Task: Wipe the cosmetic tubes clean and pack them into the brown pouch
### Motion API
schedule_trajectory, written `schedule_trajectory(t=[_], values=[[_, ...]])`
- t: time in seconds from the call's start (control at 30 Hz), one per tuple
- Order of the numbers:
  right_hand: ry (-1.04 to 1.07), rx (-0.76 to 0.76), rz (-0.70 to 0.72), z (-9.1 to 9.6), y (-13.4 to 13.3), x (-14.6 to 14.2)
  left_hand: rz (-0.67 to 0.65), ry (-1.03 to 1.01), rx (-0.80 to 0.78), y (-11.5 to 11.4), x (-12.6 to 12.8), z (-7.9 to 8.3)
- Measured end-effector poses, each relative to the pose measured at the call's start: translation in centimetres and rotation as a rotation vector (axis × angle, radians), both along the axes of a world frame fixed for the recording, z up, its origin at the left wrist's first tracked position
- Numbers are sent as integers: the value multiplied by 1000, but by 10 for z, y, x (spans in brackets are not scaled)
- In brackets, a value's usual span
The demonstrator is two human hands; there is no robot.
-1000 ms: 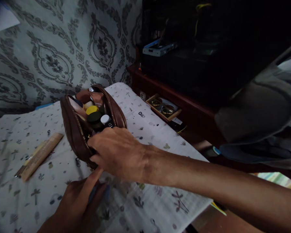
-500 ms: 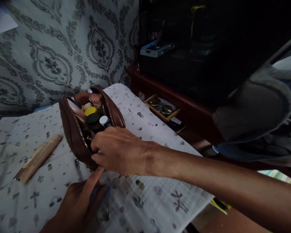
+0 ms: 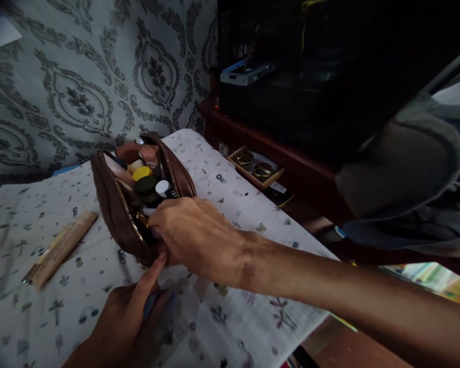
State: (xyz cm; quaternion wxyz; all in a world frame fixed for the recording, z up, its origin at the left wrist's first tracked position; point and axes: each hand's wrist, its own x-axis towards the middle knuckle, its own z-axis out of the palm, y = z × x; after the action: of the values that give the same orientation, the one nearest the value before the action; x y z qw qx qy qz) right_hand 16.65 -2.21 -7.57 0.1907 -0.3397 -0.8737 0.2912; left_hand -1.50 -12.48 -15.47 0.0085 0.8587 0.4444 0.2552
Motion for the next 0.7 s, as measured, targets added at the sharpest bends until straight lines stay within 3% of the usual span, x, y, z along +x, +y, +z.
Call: schedule_trajectory(t=[0.1, 0.27, 0.5, 0.7], values=[[146, 36, -7, -2, -3, 10, 12, 0, 7, -1, 0, -1], [280, 107, -160, -5, -12, 25, 0, -17, -22, -3, 1, -1], [351, 46, -47, -20, -29, 28, 16, -28, -40, -6, -4, 5], [498, 106, 42, -38, -55, 19, -7, 20, 89, -20, -21, 6]])
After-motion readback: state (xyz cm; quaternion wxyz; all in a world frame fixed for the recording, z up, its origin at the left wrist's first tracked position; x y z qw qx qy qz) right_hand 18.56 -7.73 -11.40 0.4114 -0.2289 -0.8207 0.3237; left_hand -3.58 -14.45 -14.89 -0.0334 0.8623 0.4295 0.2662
